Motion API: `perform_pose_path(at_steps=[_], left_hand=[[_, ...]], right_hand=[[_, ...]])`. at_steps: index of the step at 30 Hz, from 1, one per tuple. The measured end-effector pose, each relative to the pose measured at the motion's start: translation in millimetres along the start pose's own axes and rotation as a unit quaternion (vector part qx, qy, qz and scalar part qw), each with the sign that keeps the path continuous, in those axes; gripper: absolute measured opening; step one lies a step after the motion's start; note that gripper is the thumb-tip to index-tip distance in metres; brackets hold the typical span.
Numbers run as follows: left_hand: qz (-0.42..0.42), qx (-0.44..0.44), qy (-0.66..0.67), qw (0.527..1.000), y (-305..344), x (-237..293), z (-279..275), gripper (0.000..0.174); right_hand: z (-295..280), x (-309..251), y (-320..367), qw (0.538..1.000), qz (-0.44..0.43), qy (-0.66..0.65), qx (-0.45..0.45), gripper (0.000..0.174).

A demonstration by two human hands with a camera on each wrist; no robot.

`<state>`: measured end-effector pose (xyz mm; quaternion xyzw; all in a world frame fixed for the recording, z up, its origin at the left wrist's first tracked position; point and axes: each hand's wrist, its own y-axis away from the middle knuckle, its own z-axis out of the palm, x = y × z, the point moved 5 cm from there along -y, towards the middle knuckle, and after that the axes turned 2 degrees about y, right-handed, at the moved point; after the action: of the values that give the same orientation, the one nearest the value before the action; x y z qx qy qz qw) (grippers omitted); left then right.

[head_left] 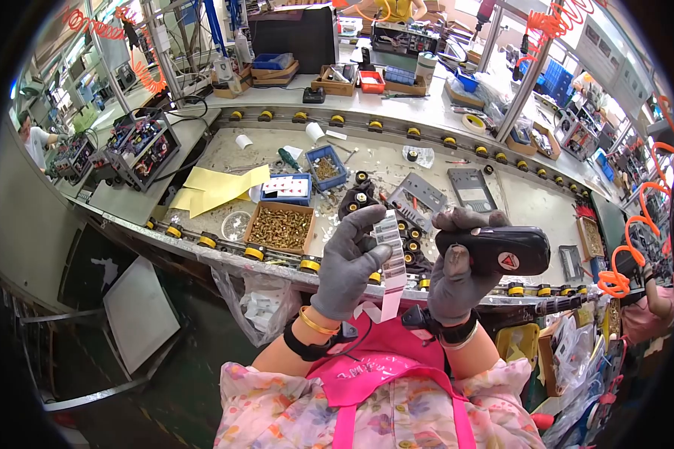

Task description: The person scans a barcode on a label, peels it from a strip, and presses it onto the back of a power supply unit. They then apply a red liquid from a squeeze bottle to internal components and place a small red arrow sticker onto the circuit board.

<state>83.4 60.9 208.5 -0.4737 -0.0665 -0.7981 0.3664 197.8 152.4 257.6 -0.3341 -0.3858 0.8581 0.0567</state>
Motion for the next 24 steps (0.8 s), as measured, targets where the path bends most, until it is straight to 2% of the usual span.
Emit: perform_pose_path(at_steps=[11, 15, 19, 24], left_hand=[[0.007, -0.011, -0.040, 0.999, 3.5, -0.1, 6.3, 0.052], [0.034, -0.009, -0.089, 0.995, 6.2, -0.5, 9.7, 0.052], [0.051, -0.015, -0.136, 0.989, 7.6, -2.6, 11.6, 0.052], [0.052, -0.025, -0.159, 0.986, 7.1, -7.2, 11.4, 0.051]], right_hand=[[8.8, 2.2, 6.7, 0.999, 0.023, -0.016, -0.024, 0.066], [17.3, 1.1, 6.2, 0.994, 0.008, -0.054, -0.089, 0.063], [15.9, 2.6, 9.8, 0.992, 0.005, -0.071, -0.105, 0.064], [9.9, 4.3, 13.1, 0.992, 0.019, -0.020, -0.124, 0.064]])
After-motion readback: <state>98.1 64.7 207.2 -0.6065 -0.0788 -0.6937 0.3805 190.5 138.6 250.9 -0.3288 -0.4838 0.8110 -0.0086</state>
